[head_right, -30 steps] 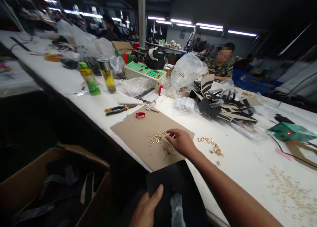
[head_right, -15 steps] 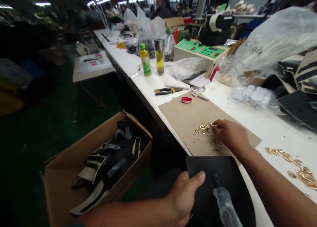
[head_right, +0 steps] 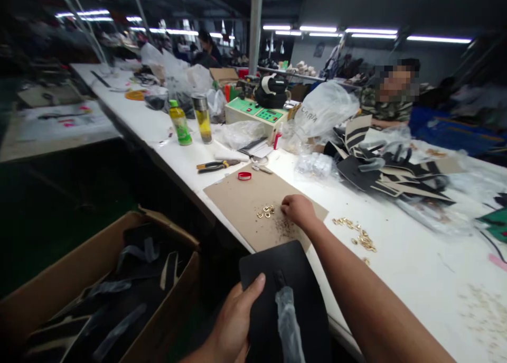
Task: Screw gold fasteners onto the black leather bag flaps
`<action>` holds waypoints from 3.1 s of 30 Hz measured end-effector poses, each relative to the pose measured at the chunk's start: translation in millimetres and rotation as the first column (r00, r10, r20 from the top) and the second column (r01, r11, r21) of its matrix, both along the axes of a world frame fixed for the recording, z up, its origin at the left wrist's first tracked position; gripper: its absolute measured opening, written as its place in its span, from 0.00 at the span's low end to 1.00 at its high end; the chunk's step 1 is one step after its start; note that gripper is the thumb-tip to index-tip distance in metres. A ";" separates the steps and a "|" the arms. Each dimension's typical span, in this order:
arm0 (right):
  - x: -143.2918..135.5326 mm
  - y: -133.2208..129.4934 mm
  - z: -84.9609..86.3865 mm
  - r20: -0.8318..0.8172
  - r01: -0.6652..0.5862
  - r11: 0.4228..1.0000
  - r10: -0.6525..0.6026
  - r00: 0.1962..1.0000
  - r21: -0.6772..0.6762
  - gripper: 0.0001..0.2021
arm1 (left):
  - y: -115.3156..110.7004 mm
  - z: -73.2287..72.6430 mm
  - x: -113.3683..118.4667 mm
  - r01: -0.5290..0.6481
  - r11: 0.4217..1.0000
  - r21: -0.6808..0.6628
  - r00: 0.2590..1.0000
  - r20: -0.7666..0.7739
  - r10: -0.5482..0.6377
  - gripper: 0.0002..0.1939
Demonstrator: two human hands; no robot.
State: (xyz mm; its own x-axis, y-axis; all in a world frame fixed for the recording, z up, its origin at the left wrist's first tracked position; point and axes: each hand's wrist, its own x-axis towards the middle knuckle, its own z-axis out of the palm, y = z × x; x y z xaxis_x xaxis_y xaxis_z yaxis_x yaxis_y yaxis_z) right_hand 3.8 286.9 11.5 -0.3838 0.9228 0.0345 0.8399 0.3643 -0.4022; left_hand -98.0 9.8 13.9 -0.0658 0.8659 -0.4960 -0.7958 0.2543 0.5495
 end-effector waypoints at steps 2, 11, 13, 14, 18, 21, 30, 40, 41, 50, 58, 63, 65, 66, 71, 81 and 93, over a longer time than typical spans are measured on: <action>11.6 -10.9 6.4 -0.131 0.026 0.999 -0.031 0.991 -0.041 0.08 | -0.6 5.5 -1.3 0.018 0.999 -0.031 1.000 -0.006 -0.018 0.25; 108.1 -184.3 52.3 -0.611 0.219 0.968 -0.245 0.753 -0.119 0.10 | 8.6 6.3 17.5 0.157 0.980 0.124 0.955 -0.273 -0.118 0.26; 119.7 -227.6 54.8 -0.644 0.238 0.963 -0.261 0.719 -0.126 0.07 | 7.4 4.6 29.9 0.247 0.954 0.170 0.913 -0.372 -0.170 0.24; 124.2 -244.9 54.0 -0.649 0.252 0.960 -0.267 0.713 -0.119 0.06 | 5.8 4.5 36.8 0.299 0.937 0.179 0.885 -0.420 -0.202 0.24; 142.5 -287.1 42.8 -0.658 0.340 0.938 -0.297 0.692 -0.066 0.03 | -5.6 11.1 65.3 0.489 0.862 0.131 0.714 -0.628 -0.310 0.26; 157.6 -304.9 34.7 -0.669 0.406 0.914 -0.304 0.678 -0.004 0.02 | -16.1 18.8 84.1 0.545 0.832 0.107 0.610 -0.732 -0.305 0.26; 175.9 -336.6 24.5 -0.730 0.498 0.856 -0.251 0.635 0.139 0.05 | -39.0 22.7 117.6 0.615 0.777 0.134 0.541 -0.788 -0.293 0.24; 195.8 -347.8 25.1 -0.554 0.483 0.849 -0.301 0.776 0.214 0.02 | -50.1 22.7 125.0 0.632 0.770 0.090 0.467 -0.837 -0.286 0.24; 197.4 -348.4 27.1 -0.528 0.475 0.852 -0.306 0.792 0.220 0.02 | -50.1 23.2 125.7 0.629 0.771 0.095 0.468 -0.839 -0.278 0.24; 189.4 -350.2 31.0 -0.580 0.550 0.820 -0.373 0.725 0.160 0.05 | -53.6 18.7 128.3 0.623 0.772 0.125 0.475 -0.845 -0.247 0.23; 184.1 -344.9 23.3 -0.450 0.486 0.829 -0.335 0.828 0.277 0.06 | -56.7 15.6 124.0 0.551 0.826 0.115 0.600 -0.743 -0.297 0.17; 176.8 -346.2 29.1 -0.297 0.503 0.773 -0.412 0.861 0.387 0.07 | -57.6 12.6 121.5 0.572 0.812 0.116 0.610 -0.722 -0.327 0.16; 171.8 -347.2 29.8 -0.306 0.539 0.740 -0.447 0.841 0.402 0.08 | -59.2 9.5 120.3 0.584 0.802 0.123 0.603 -0.727 -0.328 0.17; 169.3 -347.7 29.3 -0.321 0.550 0.730 -0.449 0.834 0.406 0.08 | -60.4 7.9 119.6 0.594 0.795 0.126 0.592 -0.737 -0.326 0.18; 162.6 -354.6 26.5 -0.421 0.521 0.767 -0.361 0.832 0.373 0.07 | -66.9 4.8 113.5 0.666 0.729 0.158 0.488 -0.831 -0.266 0.24; 150.4 -385.4 33.9 -0.369 0.364 0.888 -0.251 0.895 0.282 0.35 | -86.4 12.7 108.3 0.648 0.681 0.341 0.568 -0.812 -0.134 0.35; 163.8 -411.9 31.5 -0.512 0.358 0.812 -0.085 0.855 0.462 0.22 | -77.3 21.3 93.3 0.532 0.797 0.286 0.622 -0.771 -0.139 0.27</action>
